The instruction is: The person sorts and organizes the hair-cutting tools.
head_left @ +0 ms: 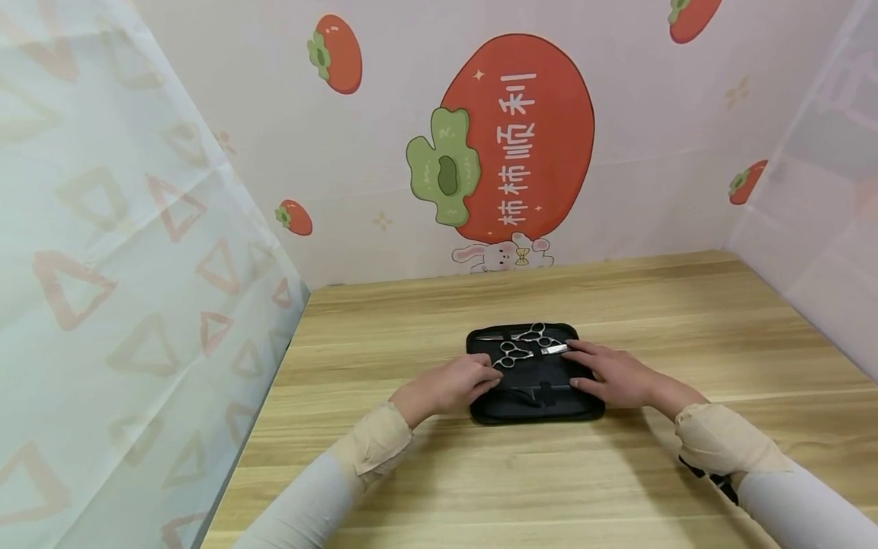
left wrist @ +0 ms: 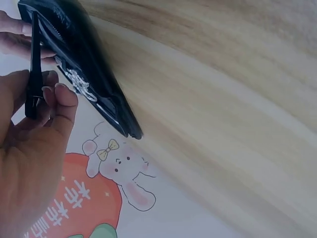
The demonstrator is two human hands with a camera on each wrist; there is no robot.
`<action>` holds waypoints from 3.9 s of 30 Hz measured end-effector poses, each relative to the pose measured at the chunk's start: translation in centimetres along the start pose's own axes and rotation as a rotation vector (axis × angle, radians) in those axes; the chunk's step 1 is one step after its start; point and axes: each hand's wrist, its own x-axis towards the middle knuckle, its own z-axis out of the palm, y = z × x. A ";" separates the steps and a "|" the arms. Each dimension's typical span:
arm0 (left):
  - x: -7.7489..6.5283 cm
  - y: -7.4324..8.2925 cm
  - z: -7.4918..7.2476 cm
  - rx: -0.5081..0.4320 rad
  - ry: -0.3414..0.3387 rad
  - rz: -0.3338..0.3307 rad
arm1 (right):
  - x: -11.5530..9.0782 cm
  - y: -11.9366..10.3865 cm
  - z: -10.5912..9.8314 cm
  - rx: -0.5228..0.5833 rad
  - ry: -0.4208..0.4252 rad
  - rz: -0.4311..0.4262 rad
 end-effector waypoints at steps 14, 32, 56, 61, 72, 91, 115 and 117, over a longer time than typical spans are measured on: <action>-0.2 -0.7 -0.5 -0.027 0.022 0.029 | -0.1 -0.2 -0.1 -0.002 -0.008 0.016; 1.3 0.5 0.3 0.018 0.010 0.031 | 0.0 0.3 0.5 -0.034 0.041 -0.035; 3.3 1.4 2.2 0.054 0.053 0.031 | 0.1 -0.9 -0.1 0.008 -0.042 0.017; 3.6 1.6 2.4 0.061 0.062 0.032 | 0.2 -0.9 -0.2 0.023 -0.034 -0.002; 2.2 1.1 1.8 0.010 0.038 -0.052 | 0.1 -0.6 0.0 0.023 -0.091 0.038; 3.5 1.6 2.7 -0.019 0.030 0.002 | 0.2 -0.7 0.0 0.013 -0.081 0.016; 2.9 0.2 0.6 -0.077 0.063 -0.050 | 0.3 -0.2 -1.0 0.054 -0.096 0.027; 2.6 -0.6 -0.6 -0.069 0.071 -0.123 | 0.5 -0.1 -1.9 0.065 -0.096 0.044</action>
